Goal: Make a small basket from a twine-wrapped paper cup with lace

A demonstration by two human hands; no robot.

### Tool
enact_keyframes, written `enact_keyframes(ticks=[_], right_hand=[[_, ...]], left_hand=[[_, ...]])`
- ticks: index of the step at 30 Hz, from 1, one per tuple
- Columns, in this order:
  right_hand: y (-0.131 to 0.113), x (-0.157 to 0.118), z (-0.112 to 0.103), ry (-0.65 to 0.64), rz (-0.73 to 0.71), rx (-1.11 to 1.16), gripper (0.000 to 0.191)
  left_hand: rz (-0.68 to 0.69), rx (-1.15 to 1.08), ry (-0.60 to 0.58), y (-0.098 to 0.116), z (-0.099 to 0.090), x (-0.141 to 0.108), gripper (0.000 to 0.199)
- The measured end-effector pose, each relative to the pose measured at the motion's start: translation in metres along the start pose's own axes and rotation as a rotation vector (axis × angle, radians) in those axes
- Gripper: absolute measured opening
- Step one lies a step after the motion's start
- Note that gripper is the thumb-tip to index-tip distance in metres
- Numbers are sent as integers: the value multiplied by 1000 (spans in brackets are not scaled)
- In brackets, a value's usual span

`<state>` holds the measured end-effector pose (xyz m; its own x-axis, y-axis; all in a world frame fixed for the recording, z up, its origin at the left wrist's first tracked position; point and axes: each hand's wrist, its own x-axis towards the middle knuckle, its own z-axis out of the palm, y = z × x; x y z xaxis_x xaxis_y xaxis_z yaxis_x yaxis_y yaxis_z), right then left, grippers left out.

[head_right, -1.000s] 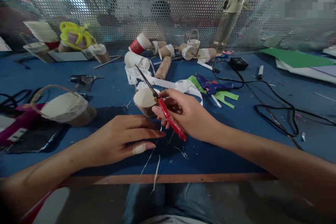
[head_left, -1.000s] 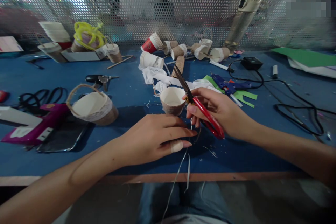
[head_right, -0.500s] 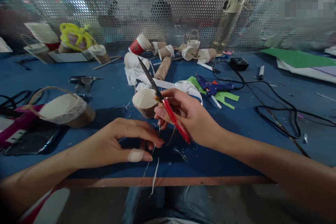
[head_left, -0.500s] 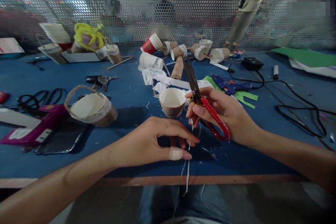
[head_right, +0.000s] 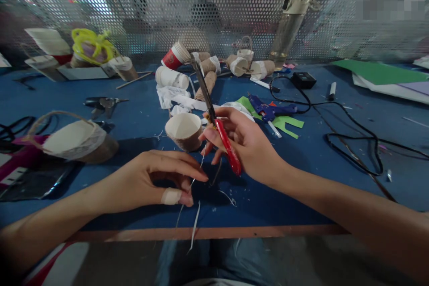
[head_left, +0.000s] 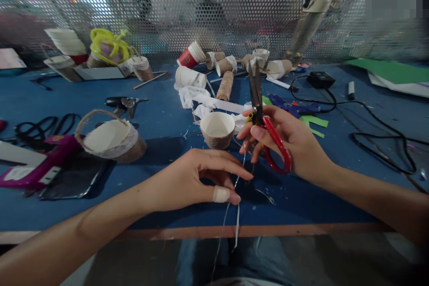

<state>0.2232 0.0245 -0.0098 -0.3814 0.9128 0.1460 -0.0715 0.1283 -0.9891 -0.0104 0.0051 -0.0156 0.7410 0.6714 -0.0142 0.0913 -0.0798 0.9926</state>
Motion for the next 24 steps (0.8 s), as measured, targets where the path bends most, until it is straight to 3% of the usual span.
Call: enact_keyframes(ticks=[9,14,20,24], right_hand=[[-4,-9,-34,71,-51,-132,31],[-6,-11,-56,129,-116,-142,29],[-10,-15,-74,-109,-91,-107,29],[-14,-19,-78,-137,-132,-66,37]], left_hand=[[114,365,55,7,-6,-3,39],[88,230,53,10,-6,-4,39],[35,47,120,11,-6,-2,36],[7,-28,130,9,-7,-1,26]])
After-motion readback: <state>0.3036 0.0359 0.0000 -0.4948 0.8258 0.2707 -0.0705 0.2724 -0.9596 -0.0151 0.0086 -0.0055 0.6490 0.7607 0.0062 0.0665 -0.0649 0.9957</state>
